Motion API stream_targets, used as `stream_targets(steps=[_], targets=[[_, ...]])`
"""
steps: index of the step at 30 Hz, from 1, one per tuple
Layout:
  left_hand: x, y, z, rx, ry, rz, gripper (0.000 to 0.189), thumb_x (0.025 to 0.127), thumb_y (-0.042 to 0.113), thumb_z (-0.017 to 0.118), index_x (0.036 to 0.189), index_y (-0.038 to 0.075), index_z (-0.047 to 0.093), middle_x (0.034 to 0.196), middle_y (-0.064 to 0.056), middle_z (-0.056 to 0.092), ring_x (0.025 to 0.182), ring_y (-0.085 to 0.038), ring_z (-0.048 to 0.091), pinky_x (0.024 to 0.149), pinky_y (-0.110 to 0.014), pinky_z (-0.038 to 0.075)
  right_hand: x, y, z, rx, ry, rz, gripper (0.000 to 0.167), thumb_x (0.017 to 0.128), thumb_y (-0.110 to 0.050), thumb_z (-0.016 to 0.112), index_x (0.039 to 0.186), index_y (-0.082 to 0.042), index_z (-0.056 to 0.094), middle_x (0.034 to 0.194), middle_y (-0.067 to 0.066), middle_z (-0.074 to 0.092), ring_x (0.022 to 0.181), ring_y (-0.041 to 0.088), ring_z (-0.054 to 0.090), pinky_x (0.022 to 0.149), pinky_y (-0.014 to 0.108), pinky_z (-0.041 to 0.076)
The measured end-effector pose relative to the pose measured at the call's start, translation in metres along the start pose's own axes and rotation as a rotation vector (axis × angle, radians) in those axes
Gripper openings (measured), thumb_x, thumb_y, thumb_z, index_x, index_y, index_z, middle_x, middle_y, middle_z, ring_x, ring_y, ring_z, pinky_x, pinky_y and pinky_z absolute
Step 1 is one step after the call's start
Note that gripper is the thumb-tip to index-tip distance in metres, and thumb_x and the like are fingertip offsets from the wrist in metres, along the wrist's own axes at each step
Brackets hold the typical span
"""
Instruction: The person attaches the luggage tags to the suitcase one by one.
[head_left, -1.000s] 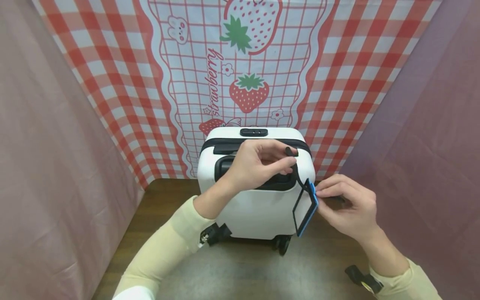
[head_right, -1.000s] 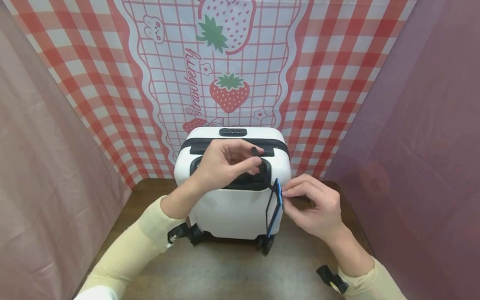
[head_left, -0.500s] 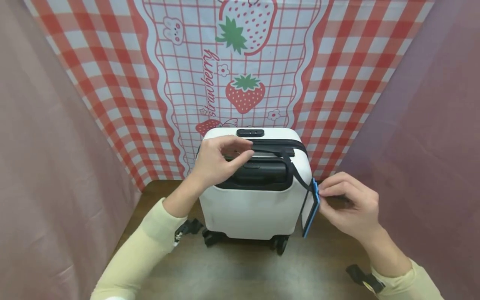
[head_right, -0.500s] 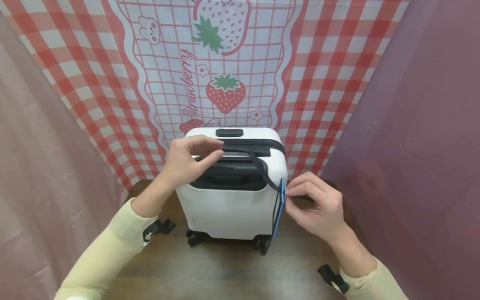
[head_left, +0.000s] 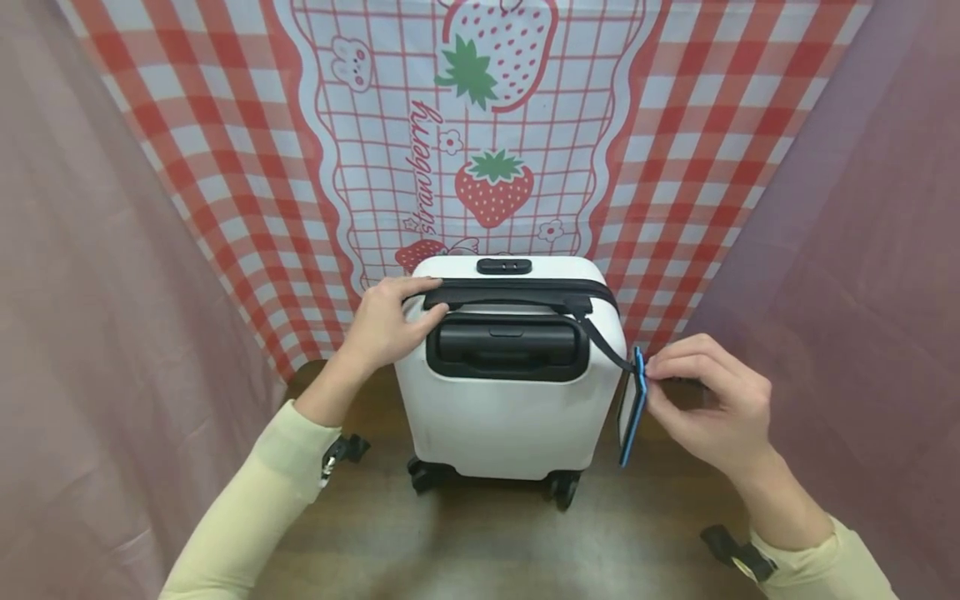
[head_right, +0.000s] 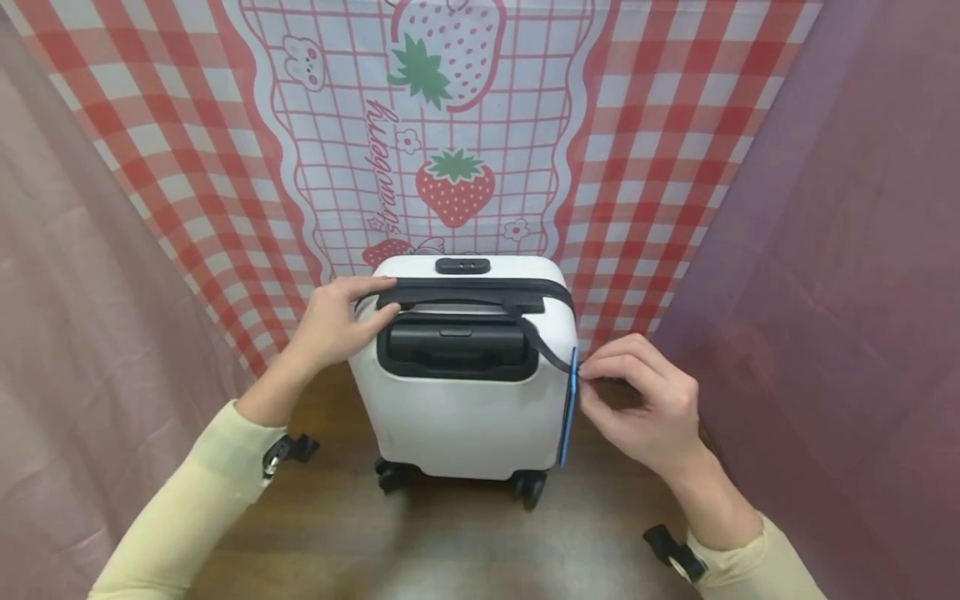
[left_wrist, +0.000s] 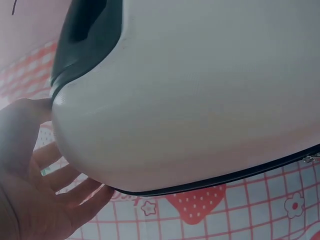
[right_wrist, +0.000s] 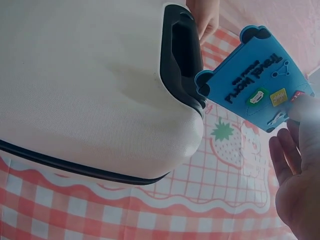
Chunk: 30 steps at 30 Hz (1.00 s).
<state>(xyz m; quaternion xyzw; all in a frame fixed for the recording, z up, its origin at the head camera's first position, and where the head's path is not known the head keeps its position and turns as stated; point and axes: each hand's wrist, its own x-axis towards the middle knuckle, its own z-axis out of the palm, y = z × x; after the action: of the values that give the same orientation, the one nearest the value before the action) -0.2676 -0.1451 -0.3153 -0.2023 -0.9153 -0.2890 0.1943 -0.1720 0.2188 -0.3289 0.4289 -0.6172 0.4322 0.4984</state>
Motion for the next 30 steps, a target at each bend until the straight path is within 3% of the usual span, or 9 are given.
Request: stream_targets(steps=[10, 17, 22, 26, 30], targets=[[0.0, -0.001, 0.005, 0.013, -0.004, -0.018, 0.04, 0.099, 0.035, 0.074, 0.133, 0.013, 0.076, 0.14, -0.012, 0.072, 0.129, -0.035, 0.064, 0.104, -0.054, 0.055, -0.005, 0.001, -0.001, -0.034, -0.023, 0.064, 0.02, 0.091, -0.005, 0.078, 0.082, 0.012, 0.073, 0.077, 0.02, 0.069, 0.082, 0.008, 0.066, 0.087, 0.01, 0.054], [0.0, -0.003, 0.006, 0.003, -0.005, -0.025, 0.038, 0.1, 0.034, 0.073, 0.131, 0.013, 0.076, 0.142, -0.012, 0.071, 0.128, -0.035, 0.063, 0.106, -0.054, 0.054, -0.006, 0.002, -0.001, -0.081, -0.07, 0.124, 0.038, 0.099, -0.024, 0.077, 0.085, 0.012, 0.075, 0.08, 0.021, 0.07, 0.085, 0.004, 0.065, 0.089, 0.009, 0.053], [-0.001, -0.003, 0.006, -0.001, -0.004, -0.039, 0.039, 0.1, 0.034, 0.072, 0.133, 0.014, 0.076, 0.144, -0.011, 0.07, 0.128, -0.034, 0.062, 0.106, -0.054, 0.054, -0.009, 0.005, -0.001, -0.084, -0.132, 0.15, 0.032, 0.097, -0.022, 0.078, 0.088, 0.008, 0.078, 0.083, 0.018, 0.072, 0.086, 0.003, 0.066, 0.089, 0.008, 0.053], [-0.002, -0.003, 0.006, 0.001, 0.0, -0.044, 0.039, 0.1, 0.035, 0.072, 0.133, 0.014, 0.075, 0.145, -0.011, 0.069, 0.129, -0.034, 0.061, 0.108, -0.055, 0.053, -0.012, 0.008, -0.002, -0.155, -0.201, 0.185, 0.032, 0.1, -0.028, 0.075, 0.093, 0.003, 0.08, 0.086, 0.015, 0.074, 0.091, -0.001, 0.066, 0.093, 0.007, 0.052], [-0.002, -0.002, 0.007, 0.002, 0.002, -0.045, 0.04, 0.1, 0.035, 0.072, 0.134, 0.014, 0.075, 0.146, -0.011, 0.069, 0.13, -0.034, 0.061, 0.109, -0.055, 0.053, -0.014, 0.011, -0.002, -0.222, -0.245, 0.222, 0.008, 0.091, -0.008, 0.08, 0.097, -0.002, 0.08, 0.09, 0.012, 0.076, 0.092, -0.001, 0.065, 0.094, 0.006, 0.05]])
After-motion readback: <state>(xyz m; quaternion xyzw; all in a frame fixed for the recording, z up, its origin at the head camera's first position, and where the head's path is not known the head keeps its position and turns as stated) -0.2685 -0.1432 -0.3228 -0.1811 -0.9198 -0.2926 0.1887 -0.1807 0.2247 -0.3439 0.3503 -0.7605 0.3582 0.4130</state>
